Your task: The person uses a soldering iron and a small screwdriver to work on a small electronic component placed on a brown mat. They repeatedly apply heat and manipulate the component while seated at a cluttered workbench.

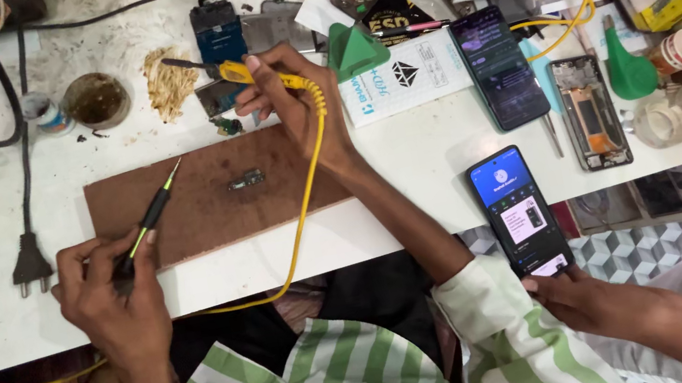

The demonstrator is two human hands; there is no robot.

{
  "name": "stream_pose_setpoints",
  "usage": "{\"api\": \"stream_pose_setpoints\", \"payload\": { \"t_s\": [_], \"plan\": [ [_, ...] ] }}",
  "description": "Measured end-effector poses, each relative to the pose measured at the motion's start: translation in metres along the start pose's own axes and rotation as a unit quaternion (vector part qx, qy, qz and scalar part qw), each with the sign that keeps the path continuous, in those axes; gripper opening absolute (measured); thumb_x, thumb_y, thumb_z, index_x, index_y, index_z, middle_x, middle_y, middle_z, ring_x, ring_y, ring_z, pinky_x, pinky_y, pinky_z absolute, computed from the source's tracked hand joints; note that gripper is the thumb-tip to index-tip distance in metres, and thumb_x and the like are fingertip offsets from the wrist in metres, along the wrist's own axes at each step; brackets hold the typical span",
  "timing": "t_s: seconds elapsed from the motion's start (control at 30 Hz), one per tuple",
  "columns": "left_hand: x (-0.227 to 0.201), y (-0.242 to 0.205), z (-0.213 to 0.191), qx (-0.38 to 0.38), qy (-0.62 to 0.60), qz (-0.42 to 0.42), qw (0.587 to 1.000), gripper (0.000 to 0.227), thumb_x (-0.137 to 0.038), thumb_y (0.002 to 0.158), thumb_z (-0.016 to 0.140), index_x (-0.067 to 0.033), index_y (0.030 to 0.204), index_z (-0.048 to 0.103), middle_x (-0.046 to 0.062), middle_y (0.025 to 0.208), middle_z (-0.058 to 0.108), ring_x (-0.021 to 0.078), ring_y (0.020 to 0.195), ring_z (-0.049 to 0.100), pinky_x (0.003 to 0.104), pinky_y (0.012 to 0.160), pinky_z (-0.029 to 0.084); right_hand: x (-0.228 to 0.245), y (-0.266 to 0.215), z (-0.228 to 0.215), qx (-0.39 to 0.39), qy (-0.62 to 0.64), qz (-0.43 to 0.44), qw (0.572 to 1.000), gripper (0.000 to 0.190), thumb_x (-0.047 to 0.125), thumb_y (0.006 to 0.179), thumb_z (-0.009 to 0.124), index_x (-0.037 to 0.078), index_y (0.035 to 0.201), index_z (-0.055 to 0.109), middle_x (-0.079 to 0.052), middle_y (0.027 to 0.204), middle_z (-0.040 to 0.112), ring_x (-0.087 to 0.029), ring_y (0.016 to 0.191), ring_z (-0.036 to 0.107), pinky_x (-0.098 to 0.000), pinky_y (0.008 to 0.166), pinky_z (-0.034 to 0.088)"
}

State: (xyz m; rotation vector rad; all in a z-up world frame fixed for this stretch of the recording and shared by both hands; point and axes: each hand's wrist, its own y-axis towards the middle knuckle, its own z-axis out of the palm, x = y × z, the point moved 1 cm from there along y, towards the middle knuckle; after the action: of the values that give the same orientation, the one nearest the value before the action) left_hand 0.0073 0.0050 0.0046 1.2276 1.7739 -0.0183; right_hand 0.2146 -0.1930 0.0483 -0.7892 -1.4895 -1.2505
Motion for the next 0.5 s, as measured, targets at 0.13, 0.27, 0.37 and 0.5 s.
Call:
{"api": "stream_pose_setpoints", "payload": {
  "t_s": [0.13, 0.27, 0.37, 0.5],
  "plan": [
    [0.0005, -0.0024, -0.0006, -0.008, 0.003, 0.033, 0.999, 0.015, -0.017, 0.102, 0.083, -0.0047, 0.108, 0.076, 0.009, 0.108, 0.063, 0.0247, 0.103, 0.059, 0.039, 0.102, 0.039, 0.0019, -0.0021, -0.0015, 0.011, -0.010, -0.002, 1.000, 0.030, 0.028, 0.108, 0.058, -0.001, 0.105, 0.064, -0.015, 0.082, 0.077, -0.016, 0.075, 0.078, -0.0252, 0.062, 0.056],
    [-0.0009, -0.0005, -0.0026, -0.008, 0.009, 0.027, 1.000, 0.016, -0.018, 0.103, 0.084, -0.0049, 0.107, 0.077, 0.009, 0.109, 0.063, 0.0261, 0.105, 0.058, 0.040, 0.100, 0.039, 0.0048, -0.0009, 0.0000, 0.015, -0.016, -0.001, 1.000, 0.030, 0.028, 0.108, 0.057, -0.001, 0.105, 0.064, -0.014, 0.082, 0.077, -0.016, 0.075, 0.078, -0.0250, 0.062, 0.056],
    [-0.0034, -0.0001, -0.0010, -0.011, 0.002, 0.034, 0.999, 0.015, -0.018, 0.104, 0.084, -0.0050, 0.107, 0.076, 0.008, 0.109, 0.064, 0.0252, 0.105, 0.059, 0.040, 0.102, 0.039, 0.0058, -0.0016, -0.0023, 0.013, -0.032, -0.006, 0.999, 0.031, 0.029, 0.108, 0.056, -0.001, 0.105, 0.065, -0.014, 0.083, 0.077, -0.016, 0.075, 0.078, -0.0249, 0.061, 0.056],
    [-0.0058, 0.0002, -0.0009, -0.015, 0.010, 0.024, 1.000, 0.015, -0.018, 0.102, 0.084, -0.0053, 0.105, 0.077, 0.008, 0.110, 0.063, 0.0279, 0.108, 0.056, 0.039, 0.097, 0.039, 0.0073, -0.0006, -0.0023, 0.009, -0.037, -0.011, 0.999, 0.031, 0.029, 0.108, 0.056, 0.000, 0.106, 0.065, -0.014, 0.083, 0.078, -0.016, 0.076, 0.079, -0.0250, 0.062, 0.056]
  ]
}}
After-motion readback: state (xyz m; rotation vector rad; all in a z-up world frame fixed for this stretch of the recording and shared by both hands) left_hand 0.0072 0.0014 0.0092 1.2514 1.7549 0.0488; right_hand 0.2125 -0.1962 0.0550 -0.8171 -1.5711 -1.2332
